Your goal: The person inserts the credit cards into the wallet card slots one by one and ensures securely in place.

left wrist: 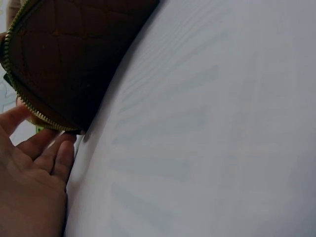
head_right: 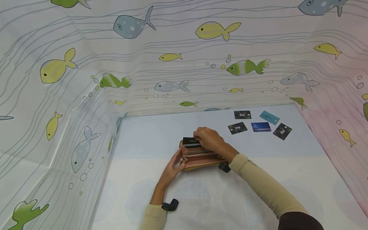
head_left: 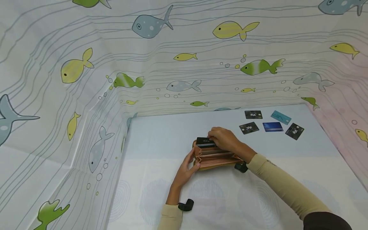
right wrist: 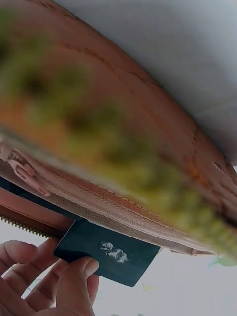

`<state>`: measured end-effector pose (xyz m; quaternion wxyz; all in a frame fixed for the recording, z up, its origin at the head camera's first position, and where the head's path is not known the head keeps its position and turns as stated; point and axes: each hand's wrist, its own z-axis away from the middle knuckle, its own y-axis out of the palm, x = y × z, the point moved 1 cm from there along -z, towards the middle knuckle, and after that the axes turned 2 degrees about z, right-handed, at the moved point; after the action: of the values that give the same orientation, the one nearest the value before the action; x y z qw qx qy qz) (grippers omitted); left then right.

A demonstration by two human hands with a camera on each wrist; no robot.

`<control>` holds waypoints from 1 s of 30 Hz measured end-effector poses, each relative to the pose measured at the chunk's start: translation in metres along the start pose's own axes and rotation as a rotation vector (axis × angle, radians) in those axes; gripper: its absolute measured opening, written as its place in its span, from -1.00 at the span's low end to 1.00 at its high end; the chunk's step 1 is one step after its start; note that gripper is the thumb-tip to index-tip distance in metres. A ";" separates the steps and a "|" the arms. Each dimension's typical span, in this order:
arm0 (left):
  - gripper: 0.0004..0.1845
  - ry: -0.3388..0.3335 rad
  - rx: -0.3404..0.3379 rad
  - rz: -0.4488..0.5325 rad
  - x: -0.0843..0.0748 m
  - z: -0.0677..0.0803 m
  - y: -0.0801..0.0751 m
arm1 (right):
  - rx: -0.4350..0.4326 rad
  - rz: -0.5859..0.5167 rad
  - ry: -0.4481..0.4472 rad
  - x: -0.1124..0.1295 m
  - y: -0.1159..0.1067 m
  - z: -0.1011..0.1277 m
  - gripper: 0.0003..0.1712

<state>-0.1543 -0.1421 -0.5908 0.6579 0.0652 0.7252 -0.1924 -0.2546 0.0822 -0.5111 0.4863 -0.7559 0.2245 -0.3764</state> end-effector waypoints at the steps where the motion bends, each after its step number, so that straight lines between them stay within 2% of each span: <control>1: -0.22 0.002 0.004 0.001 0.000 0.000 0.000 | 0.003 0.002 -0.001 0.000 0.000 -0.001 -0.92; 8: -0.18 0.011 -0.031 0.001 0.032 -0.003 0.003 | 0.061 0.038 -0.021 0.004 0.002 -0.003 -0.90; 11: -0.18 0.011 -0.044 -0.001 0.037 -0.002 0.002 | 0.097 0.070 -0.042 0.007 0.002 -0.004 -0.86; 27: -0.17 0.008 -0.015 0.001 0.036 -0.002 0.001 | 0.090 0.142 -0.059 0.009 0.009 -0.007 -0.89; 30: -0.16 0.001 0.006 -0.008 0.024 -0.002 0.000 | 0.085 0.130 -0.062 0.009 0.009 -0.008 -0.90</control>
<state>-0.1595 -0.1450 -0.6146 0.6566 0.0644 0.7252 -0.1970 -0.2550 0.0671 -0.5139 0.5482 -0.7297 0.2415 -0.3296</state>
